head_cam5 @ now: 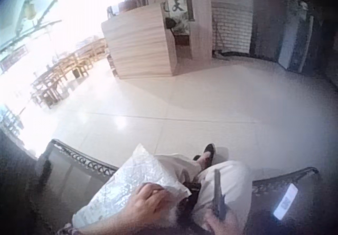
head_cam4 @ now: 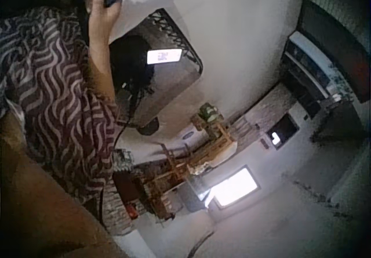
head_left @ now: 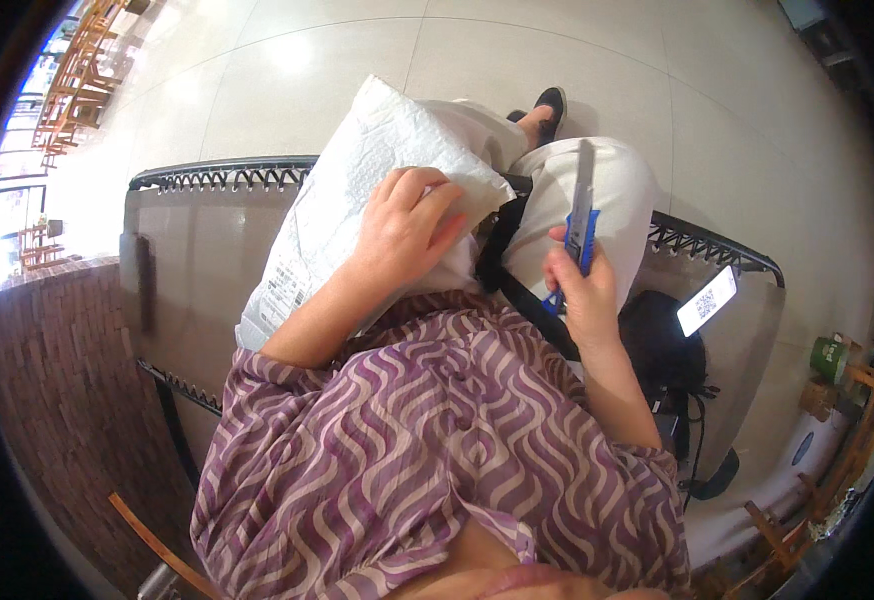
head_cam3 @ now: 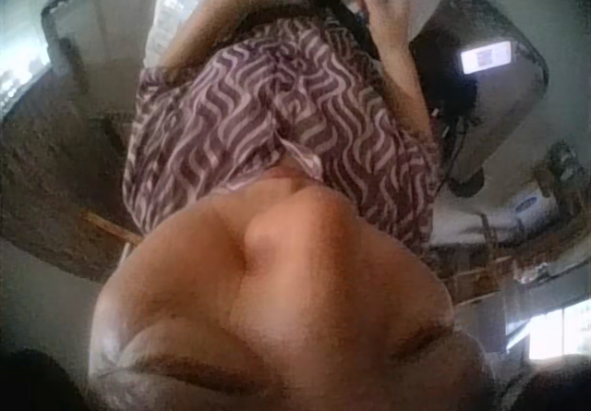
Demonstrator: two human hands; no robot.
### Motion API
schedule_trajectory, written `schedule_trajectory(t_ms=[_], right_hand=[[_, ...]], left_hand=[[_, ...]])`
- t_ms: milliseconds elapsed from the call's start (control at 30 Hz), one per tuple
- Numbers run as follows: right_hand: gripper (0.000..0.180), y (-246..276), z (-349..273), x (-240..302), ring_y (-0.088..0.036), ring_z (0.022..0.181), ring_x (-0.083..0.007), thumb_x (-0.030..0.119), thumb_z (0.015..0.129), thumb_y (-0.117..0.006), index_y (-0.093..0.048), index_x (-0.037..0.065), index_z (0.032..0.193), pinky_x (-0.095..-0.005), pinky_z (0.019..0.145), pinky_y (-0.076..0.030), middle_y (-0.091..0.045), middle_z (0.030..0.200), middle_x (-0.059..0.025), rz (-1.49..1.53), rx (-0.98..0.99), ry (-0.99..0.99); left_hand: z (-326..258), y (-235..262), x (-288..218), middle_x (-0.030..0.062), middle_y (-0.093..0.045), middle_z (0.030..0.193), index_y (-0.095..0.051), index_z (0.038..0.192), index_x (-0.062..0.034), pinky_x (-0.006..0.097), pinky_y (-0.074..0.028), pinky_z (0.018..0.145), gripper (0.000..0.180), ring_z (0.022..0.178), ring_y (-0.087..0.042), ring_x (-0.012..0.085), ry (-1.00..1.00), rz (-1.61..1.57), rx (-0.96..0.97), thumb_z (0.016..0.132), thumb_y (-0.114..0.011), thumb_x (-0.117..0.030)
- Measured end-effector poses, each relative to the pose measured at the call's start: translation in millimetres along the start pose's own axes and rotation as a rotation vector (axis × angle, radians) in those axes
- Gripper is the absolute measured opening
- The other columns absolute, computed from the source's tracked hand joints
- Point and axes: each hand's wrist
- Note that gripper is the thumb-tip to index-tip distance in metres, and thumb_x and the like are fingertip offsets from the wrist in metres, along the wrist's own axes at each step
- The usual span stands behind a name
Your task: The person uses a box cutter to open a bubble-wrapped package, removes a mop head and metal handle, and assembles the mop by inserting the handle into the mop head and tightening the connection.
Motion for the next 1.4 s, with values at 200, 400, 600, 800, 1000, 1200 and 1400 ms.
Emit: schedule_trajectory(t_ms=[200, 400, 600, 800, 1000, 1200, 1400], right_hand=[[0.027, -34.3, 47.1, -16.8, -0.051, 0.076, -0.0093, 0.012, 0.079, -0.063, -0.049, 0.001, 0.099, -0.0231, 0.071, -0.043, -0.053, 0.084, -0.0025, -0.187, -0.065, 0.087], [0.032, -48.3, 64.7, -25.0, -0.048, 0.063, -0.0076, 0.013, 0.078, -0.065, -0.049, 0.001, 0.102, -0.0203, 0.057, -0.04, -0.052, 0.075, -0.0006, 0.113, -0.028, 0.056], [0.037, -51.9, 71.3, -16.6, -0.046, 0.065, -0.0075, 0.018, 0.078, -0.067, -0.049, 0.0, 0.106, -0.0198, 0.059, -0.038, -0.052, 0.078, 0.0, 0.076, -0.001, -0.117], [0.028, -55.9, 66.8, -12.9, -0.049, 0.066, -0.0101, 0.012, 0.075, -0.069, -0.051, 0.004, 0.094, -0.0229, 0.057, -0.04, -0.054, 0.078, -0.0008, 0.153, -0.042, -0.039], [0.03, -50.2, 56.2, -8.5, -0.049, 0.064, -0.0108, 0.014, 0.075, -0.07, -0.05, 0.003, 0.094, -0.0236, 0.057, -0.04, -0.054, 0.075, -0.0015, 0.208, 0.024, -0.035], [0.021, -61.0, 79.6, 1.6, -0.048, 0.06, -0.0094, 0.007, 0.08, -0.061, -0.05, 0.003, 0.097, -0.0212, 0.056, -0.039, -0.055, 0.079, -0.005, 0.18, 0.013, 0.011], [0.017, -60.0, 94.5, 22.0, -0.049, 0.062, -0.0099, 0.01, 0.083, -0.056, -0.051, 0.006, 0.099, -0.0211, 0.057, -0.041, -0.058, 0.091, -0.0104, 0.364, 0.007, 0.096]], left_hand=[[-16.1, -1.1, 0.9, 0.0142, -0.051, 0.111, -0.057, 0.104, -0.0047, 0.04, -0.041, 0.085, 0.04, 0.103, -0.05, 0.0317, -0.068, 0.002, -0.018, 0.066, -0.065, -0.008], [-28.5, -0.5, -8.4, 0.0133, -0.045, 0.124, -0.054, 0.11, -0.0056, 0.042, -0.036, 0.094, 0.047, 0.115, -0.044, 0.0304, 0.031, 0.053, 0.067, 0.065, -0.065, -0.009], [-11.5, -8.5, 3.3, 0.0131, -0.047, 0.119, -0.052, 0.113, -0.0056, 0.043, -0.037, 0.092, 0.054, 0.11, -0.045, 0.0319, 0.029, -0.082, -0.033, 0.061, -0.067, -0.007], [6.0, 26.1, 83.7, 0.0179, -0.045, 0.123, -0.042, 0.124, -0.0051, 0.036, -0.042, 0.086, 0.052, 0.1, -0.053, 0.031, 0.63, 0.039, -0.222, 0.079, -0.06, -0.025], [-68.9, 50.4, 143.9, 0.0167, -0.062, 0.082, -0.061, 0.093, 0.0029, 0.035, -0.045, 0.068, 0.045, 0.074, -0.058, 0.0225, 0.874, -0.208, 0.385, 0.085, -0.051, -0.04], [-66.2, 136.4, 65.5, 0.0146, -0.053, 0.065, -0.054, 0.073, -0.0016, 0.035, -0.041, 0.052, 0.025, 0.056, -0.05, 0.0271, 0.634, 0.257, -0.238, 0.077, -0.065, -0.023], [-63.1, 117.3, 6.8, 0.011, -0.054, 0.075, -0.053, 0.085, -0.0055, 0.035, -0.045, 0.054, 0.011, 0.065, -0.055, 0.0293, 0.308, 0.432, -0.098, 0.077, -0.058, -0.011]])
Point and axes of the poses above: each hand's wrist, its own z-axis towards the middle knuckle, its own y-axis out of the back of the hand, x = y × z
